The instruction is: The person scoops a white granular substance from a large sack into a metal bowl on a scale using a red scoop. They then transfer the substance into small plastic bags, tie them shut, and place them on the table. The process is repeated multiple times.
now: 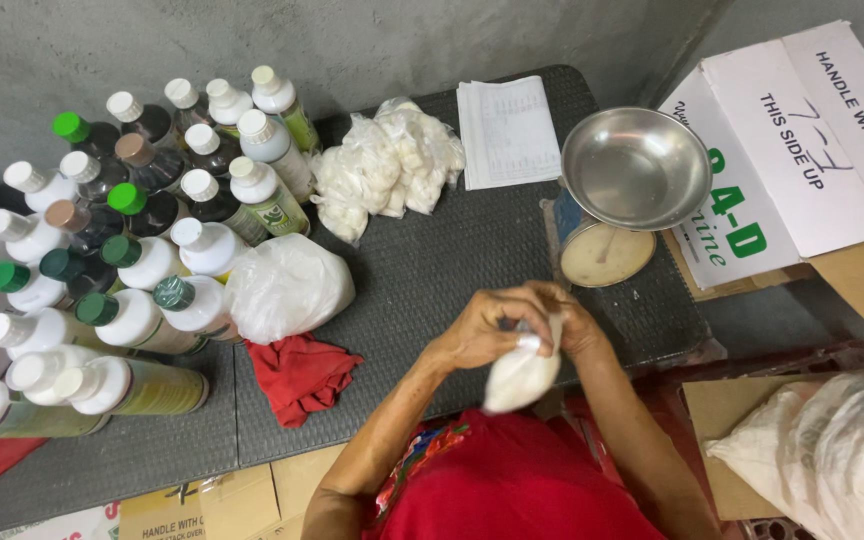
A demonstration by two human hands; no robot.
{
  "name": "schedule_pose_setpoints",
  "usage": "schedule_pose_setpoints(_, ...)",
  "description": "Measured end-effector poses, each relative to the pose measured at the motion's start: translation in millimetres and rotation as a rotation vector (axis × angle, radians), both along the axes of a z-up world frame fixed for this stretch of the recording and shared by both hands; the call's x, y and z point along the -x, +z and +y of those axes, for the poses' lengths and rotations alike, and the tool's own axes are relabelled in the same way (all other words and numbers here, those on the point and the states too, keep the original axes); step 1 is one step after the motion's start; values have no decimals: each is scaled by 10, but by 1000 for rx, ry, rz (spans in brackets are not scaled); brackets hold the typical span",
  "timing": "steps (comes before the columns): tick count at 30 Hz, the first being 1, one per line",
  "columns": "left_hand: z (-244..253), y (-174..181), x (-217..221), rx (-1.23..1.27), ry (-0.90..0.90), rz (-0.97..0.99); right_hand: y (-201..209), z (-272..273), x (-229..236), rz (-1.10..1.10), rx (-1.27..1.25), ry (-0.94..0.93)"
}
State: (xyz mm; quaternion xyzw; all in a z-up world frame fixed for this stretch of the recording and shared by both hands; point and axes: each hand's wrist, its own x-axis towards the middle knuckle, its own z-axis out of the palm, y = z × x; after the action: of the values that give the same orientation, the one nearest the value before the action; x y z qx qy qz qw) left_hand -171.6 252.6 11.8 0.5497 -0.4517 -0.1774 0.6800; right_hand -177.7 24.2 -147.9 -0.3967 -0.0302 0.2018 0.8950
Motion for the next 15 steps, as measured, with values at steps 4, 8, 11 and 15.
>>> schedule_pose_setpoints(4,197,-186,-12,-176,168,-23,203,-199,14,-101,306,63)
schedule_pose_setpoints(8,218,-547,-37,-350,458,22,594,-135,28,-358,927,88)
schedule_pose_setpoints(11,149,-924,-9,-430,667,146,776,80,43,-396,1225,118)
schedule_pose_setpoints(15,39,-1482,-52,-429,732,494,730,331,60,-430,1258,110)
